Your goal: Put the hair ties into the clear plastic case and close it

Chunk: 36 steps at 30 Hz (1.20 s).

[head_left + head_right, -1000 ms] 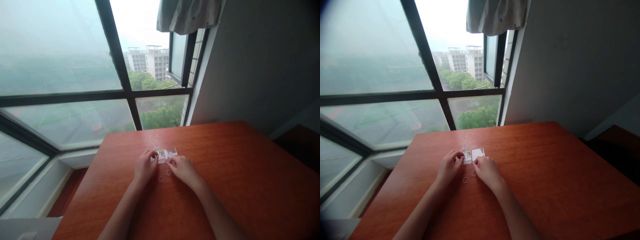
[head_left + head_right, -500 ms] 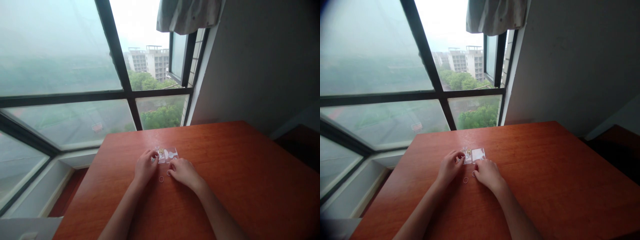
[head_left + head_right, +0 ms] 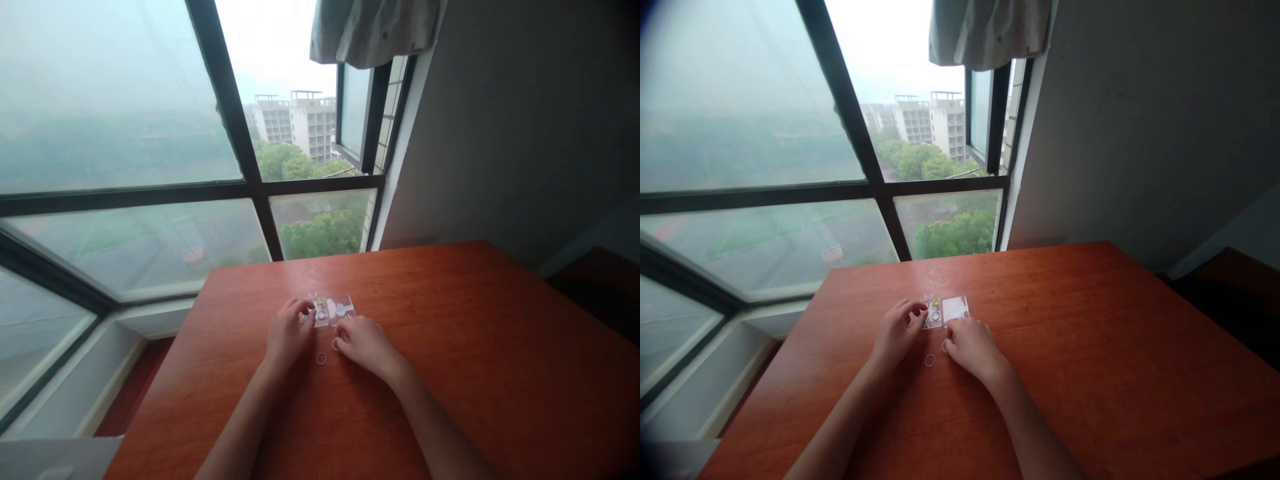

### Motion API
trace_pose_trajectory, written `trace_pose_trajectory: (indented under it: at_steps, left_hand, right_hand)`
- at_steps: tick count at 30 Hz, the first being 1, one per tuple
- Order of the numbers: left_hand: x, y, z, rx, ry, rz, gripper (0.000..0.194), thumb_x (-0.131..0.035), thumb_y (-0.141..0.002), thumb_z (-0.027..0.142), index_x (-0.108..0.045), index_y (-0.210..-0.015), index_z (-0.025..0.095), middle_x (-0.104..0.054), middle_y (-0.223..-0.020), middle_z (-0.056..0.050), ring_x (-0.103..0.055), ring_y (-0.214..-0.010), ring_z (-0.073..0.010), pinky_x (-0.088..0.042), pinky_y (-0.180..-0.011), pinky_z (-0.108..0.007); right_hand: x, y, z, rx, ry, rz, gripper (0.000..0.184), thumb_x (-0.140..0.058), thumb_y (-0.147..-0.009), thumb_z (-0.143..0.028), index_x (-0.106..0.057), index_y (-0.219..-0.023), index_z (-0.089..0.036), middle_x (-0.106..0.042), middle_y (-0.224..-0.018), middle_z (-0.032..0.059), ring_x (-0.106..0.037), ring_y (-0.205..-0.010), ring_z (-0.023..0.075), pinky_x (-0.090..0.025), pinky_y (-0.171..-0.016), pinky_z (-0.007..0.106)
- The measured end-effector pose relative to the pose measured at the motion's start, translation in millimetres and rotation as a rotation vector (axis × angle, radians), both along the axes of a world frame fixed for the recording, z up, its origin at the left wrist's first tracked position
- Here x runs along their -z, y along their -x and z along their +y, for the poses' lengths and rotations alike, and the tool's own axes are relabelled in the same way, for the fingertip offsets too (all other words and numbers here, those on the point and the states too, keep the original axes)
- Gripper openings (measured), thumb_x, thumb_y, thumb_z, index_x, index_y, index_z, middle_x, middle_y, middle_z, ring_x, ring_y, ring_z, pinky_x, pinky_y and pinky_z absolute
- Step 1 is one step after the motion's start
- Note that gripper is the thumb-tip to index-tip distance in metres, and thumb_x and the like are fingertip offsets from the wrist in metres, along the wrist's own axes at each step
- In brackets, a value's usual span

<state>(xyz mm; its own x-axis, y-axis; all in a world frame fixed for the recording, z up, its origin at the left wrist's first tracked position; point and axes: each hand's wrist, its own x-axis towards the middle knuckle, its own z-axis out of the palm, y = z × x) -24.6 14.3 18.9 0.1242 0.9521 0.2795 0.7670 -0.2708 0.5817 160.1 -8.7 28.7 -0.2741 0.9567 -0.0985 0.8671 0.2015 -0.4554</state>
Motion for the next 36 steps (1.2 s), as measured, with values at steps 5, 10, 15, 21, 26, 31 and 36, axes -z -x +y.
trace_pose_trajectory:
  at_steps: [5, 10, 15, 21, 26, 31, 36]
  left_hand:
    - [-4.6, -3, -5, 0.113, 0.018, -0.074, 0.014, -0.052, -0.086, 0.025, -0.064, -0.084, 0.019, -0.063, -0.081, -0.002, -0.054, -0.067, -0.0135, -0.039, -0.062, -0.024]
    - [-8.7, -11, -12, 0.243, 0.054, -0.139, 0.018, -0.053, -0.087, 0.03, -0.065, -0.08, 0.018, -0.06, -0.074, -0.001, -0.051, -0.066, -0.0129, -0.038, -0.061, -0.023]
    - [-8.0, -15, -12, 0.283, 0.072, -0.151, 0.017, -0.053, -0.086, 0.028, -0.065, -0.08, 0.018, -0.06, -0.072, -0.001, -0.05, -0.066, -0.0128, -0.038, -0.06, -0.023]
    - [-2.9, -15, -11, 0.253, 0.075, -0.152, 0.013, -0.053, -0.083, 0.023, -0.063, -0.077, 0.018, -0.061, -0.071, -0.001, -0.051, -0.065, -0.0132, -0.039, -0.061, -0.024]
    - [-2.5, -9, -7, 0.17, 0.027, -0.128, 0.012, -0.053, -0.082, 0.024, -0.062, -0.077, 0.018, -0.062, -0.073, -0.001, -0.052, -0.064, -0.013, -0.039, -0.06, -0.024]
    - [-2.4, 3, 0, 0.053, -0.003, -0.104, 0.011, -0.054, -0.082, 0.024, -0.063, -0.077, 0.018, -0.064, -0.074, -0.001, -0.053, -0.062, -0.0126, -0.039, -0.059, -0.023]
    - [3.9, 7, 5, 0.05, 0.003, -0.047, 0.013, -0.053, -0.082, 0.023, -0.065, -0.079, 0.018, -0.063, -0.075, -0.001, -0.053, -0.065, -0.0134, -0.04, -0.062, -0.024]
  right_hand:
    - [-3.3, 0, 3, 0.065, -0.071, 0.114, 0.009, -0.06, -0.082, -0.026, -0.068, -0.083, -0.023, -0.07, -0.077, 0.001, -0.062, -0.072, 0.0151, -0.033, -0.061, 0.023]
    - [-2.5, 0, 5, 0.128, -0.167, 0.19, 0.011, -0.057, -0.085, -0.028, -0.066, -0.083, -0.022, -0.066, -0.069, -0.0006, -0.058, -0.064, 0.014, -0.033, -0.06, 0.023]
    - [-0.2, 1, 6, 0.125, -0.206, 0.228, 0.011, -0.057, -0.085, -0.028, -0.066, -0.084, -0.022, -0.063, -0.066, -0.0012, -0.058, -0.064, 0.014, -0.035, -0.061, 0.023]
    - [-0.4, 2, 4, 0.099, -0.212, 0.236, 0.01, -0.056, -0.084, -0.027, -0.065, -0.084, -0.022, -0.063, -0.067, -0.0016, -0.057, -0.064, 0.0137, -0.034, -0.061, 0.022]
    - [-0.8, 3, 3, 0.097, -0.211, 0.238, 0.01, -0.056, -0.085, -0.026, -0.065, -0.084, -0.023, -0.063, -0.067, -0.0014, -0.057, -0.065, 0.0137, -0.035, -0.062, 0.022]
    - [-1.3, 4, 2, 0.053, -0.151, 0.196, 0.009, -0.056, -0.083, -0.022, -0.065, -0.083, -0.024, -0.065, -0.072, -0.0016, -0.057, -0.066, 0.0132, -0.033, -0.061, 0.022]
    - [-1.1, 6, -1, -0.031, -0.096, 0.136, 0.009, -0.058, -0.081, -0.021, -0.066, -0.082, -0.023, -0.067, -0.077, -0.0002, -0.058, -0.072, 0.0143, -0.032, -0.063, 0.023]
